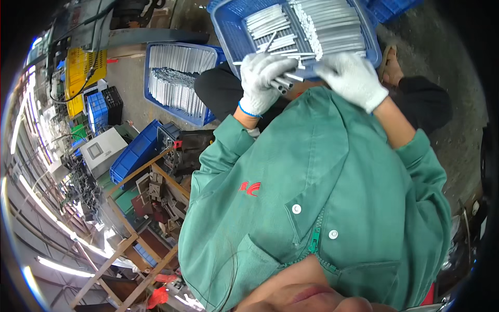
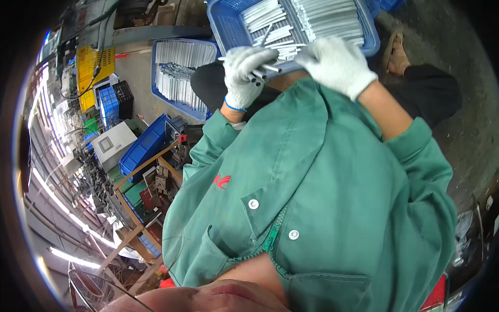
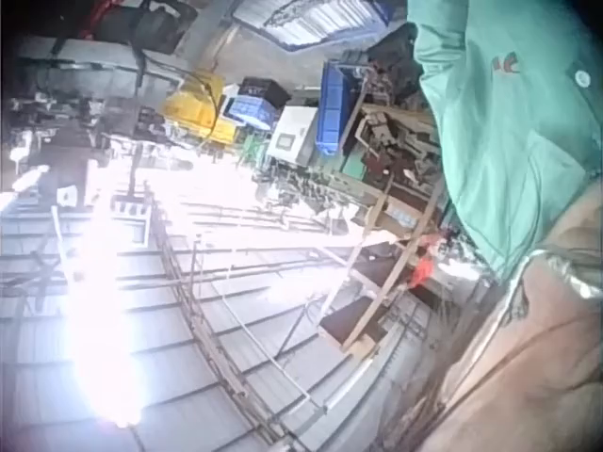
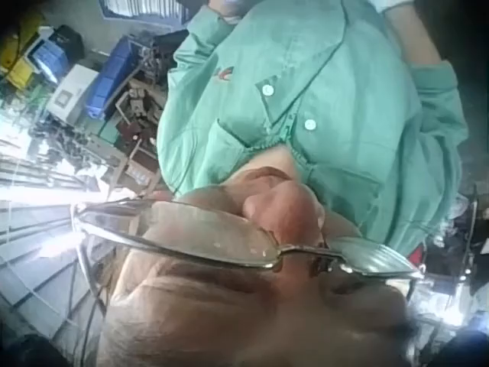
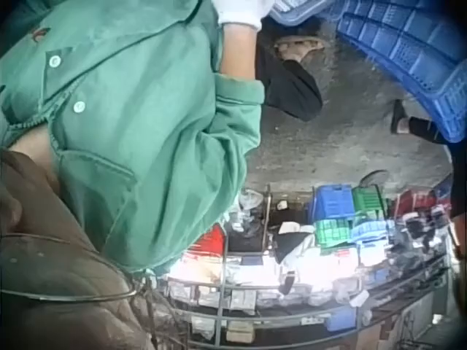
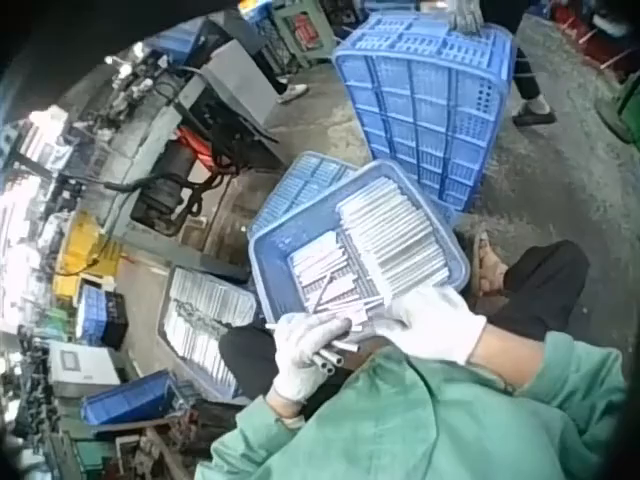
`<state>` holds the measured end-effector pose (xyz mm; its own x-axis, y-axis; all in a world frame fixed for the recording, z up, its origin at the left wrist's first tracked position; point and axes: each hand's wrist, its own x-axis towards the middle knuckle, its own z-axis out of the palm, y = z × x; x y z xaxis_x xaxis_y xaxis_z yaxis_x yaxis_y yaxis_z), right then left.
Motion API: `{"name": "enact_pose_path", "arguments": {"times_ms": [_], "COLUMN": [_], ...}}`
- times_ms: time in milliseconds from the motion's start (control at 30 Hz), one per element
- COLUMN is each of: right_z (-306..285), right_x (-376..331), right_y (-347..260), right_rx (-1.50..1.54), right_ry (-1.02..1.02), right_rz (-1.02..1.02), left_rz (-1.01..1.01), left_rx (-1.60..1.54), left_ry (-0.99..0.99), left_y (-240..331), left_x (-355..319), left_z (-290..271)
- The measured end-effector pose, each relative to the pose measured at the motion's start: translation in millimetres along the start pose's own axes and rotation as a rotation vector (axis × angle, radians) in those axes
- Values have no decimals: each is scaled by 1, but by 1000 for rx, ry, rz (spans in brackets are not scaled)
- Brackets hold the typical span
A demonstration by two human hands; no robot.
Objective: Assembling small metal components by hand into a blue tray at a workstation.
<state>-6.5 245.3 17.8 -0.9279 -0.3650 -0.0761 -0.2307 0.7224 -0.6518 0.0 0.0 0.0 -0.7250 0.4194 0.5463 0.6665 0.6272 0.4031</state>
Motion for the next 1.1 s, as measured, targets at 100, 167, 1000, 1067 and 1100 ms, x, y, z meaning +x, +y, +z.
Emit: {"name": "enact_pose_path", "arguments": {"times_ms": [100, 167, 1000, 1067, 1100], "right_z": [-14, -22, -16, -22, -24], "right_x": [-18, -17, -28, -31, -33], "right_y": [-25, -22, -5, -12, -14], "right_rx": [-25, 109, -72, -54, -46], "right_ry": [-160, -103, 117, 120, 124], "right_rz": [55, 58, 1, -21, -31], "left_rz": [-70, -97, -640, -473, -389], "left_rx": [11, -54, -247, -261, -268], "left_ry": [38, 26, -498, -390, -335], "left_y": [22, 11, -6, -10, -11], "left_x": [-12, -15, -7, -12, -13], "left_z": [-7, 4, 3, 6, 6]}}
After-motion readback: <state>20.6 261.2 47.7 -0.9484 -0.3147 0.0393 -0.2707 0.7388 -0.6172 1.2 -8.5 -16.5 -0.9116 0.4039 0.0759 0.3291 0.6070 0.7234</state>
